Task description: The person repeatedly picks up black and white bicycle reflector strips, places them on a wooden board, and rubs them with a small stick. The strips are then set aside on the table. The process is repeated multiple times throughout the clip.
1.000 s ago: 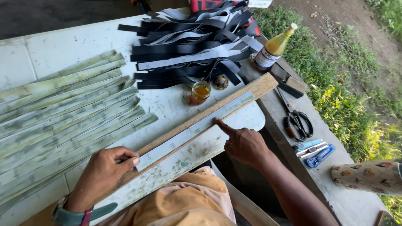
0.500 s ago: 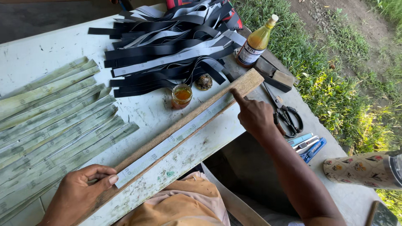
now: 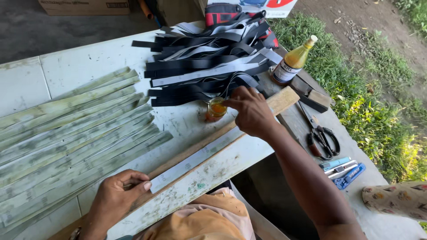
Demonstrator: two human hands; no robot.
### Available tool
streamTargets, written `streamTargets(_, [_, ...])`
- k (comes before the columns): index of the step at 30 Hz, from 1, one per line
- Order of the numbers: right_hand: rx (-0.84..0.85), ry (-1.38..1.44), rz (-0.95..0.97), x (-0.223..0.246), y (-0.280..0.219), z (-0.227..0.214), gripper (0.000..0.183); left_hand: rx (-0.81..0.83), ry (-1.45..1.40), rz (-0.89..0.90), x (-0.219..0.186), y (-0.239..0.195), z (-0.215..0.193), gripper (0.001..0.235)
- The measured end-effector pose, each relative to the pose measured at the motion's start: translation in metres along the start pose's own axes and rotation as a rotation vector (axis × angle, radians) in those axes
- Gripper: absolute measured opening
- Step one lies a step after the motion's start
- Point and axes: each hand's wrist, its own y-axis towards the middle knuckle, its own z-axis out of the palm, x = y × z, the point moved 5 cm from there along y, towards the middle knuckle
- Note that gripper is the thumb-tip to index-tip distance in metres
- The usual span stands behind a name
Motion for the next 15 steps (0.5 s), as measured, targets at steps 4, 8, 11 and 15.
streamTargets(4, [0.056, -0.08, 0.031, 0.0, 0.019, 0.03, 0.047, 0.002, -0.017, -0.04, 0.002, -0.002, 0.002, 0.024])
streamTargets(8, [0.171, -0.146, 0.069, -0.002, 0.034, 0.05, 0.052, 0.047, -0.04, -0.061, 0.004, 0.001, 0.002, 0.021])
streamTargets(11, [0.279, -0.159, 0.112, -0.001, 0.04, 0.047, 0.054, 0.076, -0.166, -0.089, 0.002, 0.003, 0.001, 0.022])
streamTargets(15, [0.197, -0.03, 0.125, 0.002, 0.03, 0.023, 0.063, 0.068, -0.088, -0.108, -0.001, 0.001, 0.003, 0.023])
